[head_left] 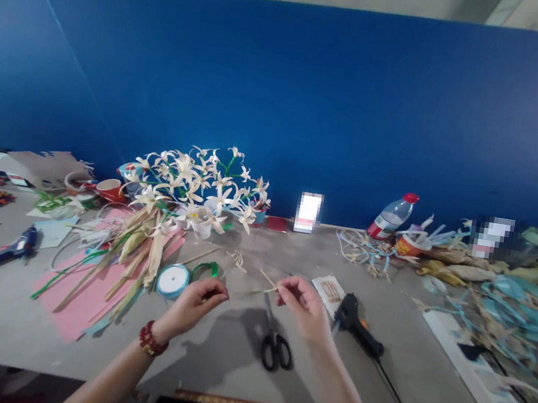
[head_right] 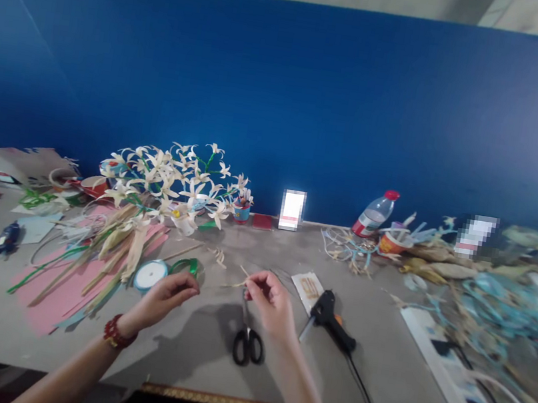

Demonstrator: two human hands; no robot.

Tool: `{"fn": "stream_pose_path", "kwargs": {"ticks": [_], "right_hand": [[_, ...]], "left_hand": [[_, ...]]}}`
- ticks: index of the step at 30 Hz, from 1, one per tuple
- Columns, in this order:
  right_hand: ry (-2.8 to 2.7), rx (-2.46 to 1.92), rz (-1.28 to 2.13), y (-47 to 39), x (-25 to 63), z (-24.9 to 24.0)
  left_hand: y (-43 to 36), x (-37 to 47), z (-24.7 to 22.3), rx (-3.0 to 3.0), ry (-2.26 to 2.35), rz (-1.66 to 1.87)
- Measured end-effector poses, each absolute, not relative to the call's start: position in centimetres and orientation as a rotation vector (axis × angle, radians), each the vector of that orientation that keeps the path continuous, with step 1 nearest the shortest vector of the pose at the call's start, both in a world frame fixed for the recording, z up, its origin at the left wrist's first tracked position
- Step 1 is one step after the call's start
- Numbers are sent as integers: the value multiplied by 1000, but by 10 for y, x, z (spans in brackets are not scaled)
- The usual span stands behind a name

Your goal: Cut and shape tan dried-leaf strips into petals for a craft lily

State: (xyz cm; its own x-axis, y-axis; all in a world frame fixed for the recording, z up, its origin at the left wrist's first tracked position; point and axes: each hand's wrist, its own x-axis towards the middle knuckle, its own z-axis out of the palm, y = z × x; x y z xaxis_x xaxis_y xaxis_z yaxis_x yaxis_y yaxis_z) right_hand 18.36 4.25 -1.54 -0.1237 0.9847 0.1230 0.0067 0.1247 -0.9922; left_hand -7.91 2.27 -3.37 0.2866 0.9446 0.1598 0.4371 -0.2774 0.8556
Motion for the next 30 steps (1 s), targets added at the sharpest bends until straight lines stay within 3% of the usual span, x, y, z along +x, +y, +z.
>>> {"fn": "stream_pose_path", "kwargs": {"ticks": [7,13,17,25,30], "right_hand": [[-1473,-1107,1106,40,198,-8],[-1662,-1066,1164,24,181,7],[-1690,-1064,1154,16,175,9],[-1693,-1041,1105,16,183,6],[-1647,-892,1342,18,185,4]], "left_hand": [[27,-109,-19,2221,1451,1079],[12,-47,18,1958,1088,1066],[9,-16,22,1805,1088,983],[10,-14,19,1715,1051,975],[9,-15,19,1425,881,952]]}}
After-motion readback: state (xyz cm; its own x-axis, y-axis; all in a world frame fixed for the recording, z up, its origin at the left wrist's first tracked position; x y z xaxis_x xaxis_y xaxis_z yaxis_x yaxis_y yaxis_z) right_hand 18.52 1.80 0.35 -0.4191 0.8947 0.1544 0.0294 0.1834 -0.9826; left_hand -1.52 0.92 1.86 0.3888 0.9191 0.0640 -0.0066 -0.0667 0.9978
